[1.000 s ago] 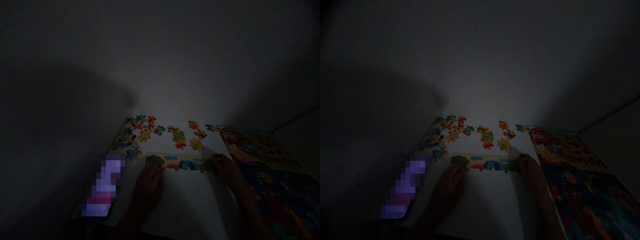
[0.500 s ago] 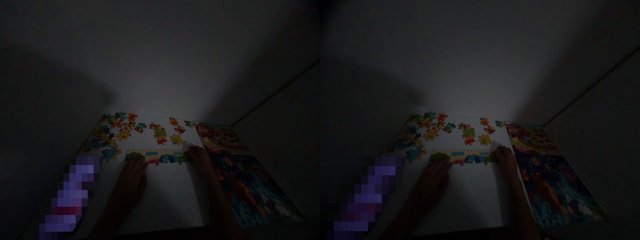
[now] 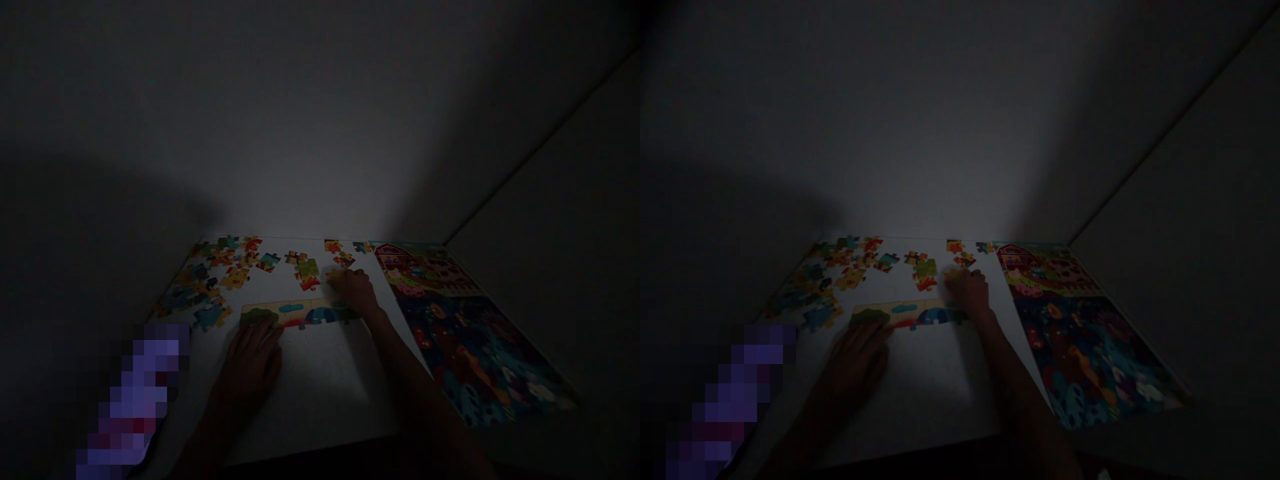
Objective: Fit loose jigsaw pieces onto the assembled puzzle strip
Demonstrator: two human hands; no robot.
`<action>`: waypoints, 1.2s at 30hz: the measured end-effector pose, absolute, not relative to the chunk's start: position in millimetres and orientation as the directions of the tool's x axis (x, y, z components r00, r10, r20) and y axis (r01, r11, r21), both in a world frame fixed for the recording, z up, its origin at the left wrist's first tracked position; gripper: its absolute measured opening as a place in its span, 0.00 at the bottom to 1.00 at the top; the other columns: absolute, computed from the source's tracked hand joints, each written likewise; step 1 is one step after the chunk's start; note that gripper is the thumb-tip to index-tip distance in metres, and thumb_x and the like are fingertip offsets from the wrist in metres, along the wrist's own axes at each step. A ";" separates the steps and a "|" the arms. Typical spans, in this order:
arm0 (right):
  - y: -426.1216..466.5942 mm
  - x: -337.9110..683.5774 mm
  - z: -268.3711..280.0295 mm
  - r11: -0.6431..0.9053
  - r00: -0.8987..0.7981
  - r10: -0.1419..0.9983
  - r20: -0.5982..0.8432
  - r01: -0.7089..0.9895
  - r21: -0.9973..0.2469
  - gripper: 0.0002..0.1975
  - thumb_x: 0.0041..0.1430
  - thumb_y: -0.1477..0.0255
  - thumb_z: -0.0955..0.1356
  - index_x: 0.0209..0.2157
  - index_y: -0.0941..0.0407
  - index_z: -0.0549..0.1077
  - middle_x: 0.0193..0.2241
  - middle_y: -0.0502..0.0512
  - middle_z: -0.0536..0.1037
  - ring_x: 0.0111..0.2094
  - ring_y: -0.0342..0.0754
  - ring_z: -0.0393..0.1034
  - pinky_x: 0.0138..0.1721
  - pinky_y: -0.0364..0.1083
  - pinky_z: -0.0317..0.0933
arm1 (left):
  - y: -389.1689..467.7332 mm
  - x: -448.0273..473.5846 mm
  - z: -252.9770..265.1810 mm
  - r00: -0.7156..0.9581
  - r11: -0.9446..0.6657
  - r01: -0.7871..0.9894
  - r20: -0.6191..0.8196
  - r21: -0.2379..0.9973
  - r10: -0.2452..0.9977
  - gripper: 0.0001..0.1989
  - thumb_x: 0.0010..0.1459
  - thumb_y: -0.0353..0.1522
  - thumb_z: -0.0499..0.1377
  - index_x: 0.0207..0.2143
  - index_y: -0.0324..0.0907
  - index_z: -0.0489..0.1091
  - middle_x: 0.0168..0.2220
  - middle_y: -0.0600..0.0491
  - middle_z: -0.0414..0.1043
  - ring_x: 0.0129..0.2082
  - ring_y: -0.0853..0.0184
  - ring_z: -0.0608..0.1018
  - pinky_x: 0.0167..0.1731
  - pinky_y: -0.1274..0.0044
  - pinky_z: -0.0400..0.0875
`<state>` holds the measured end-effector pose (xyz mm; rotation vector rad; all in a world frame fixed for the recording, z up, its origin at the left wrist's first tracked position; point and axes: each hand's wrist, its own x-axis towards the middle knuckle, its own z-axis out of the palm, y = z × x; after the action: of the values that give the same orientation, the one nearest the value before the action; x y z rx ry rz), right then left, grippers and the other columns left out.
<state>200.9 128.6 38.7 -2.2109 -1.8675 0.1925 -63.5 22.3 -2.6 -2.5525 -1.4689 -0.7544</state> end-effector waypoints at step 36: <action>161.0 122.9 28.2 0.001 0.072 0.982 0.177 0.924 -0.382 0.15 0.63 0.67 0.65 0.47 0.58 0.75 0.43 0.63 0.79 0.44 0.55 0.72 0.44 0.48 0.62 | 16.0 -61.7 -6.1 0.374 -0.519 0.829 0.484 0.208 0.791 0.20 0.65 0.29 0.48 0.56 0.42 0.69 0.58 0.45 0.70 0.58 0.57 0.71 0.59 0.58 0.65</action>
<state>122.9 161.0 28.2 -1.9622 -1.8901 0.1962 -61.7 16.0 -6.1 -2.5451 -1.5030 -0.8352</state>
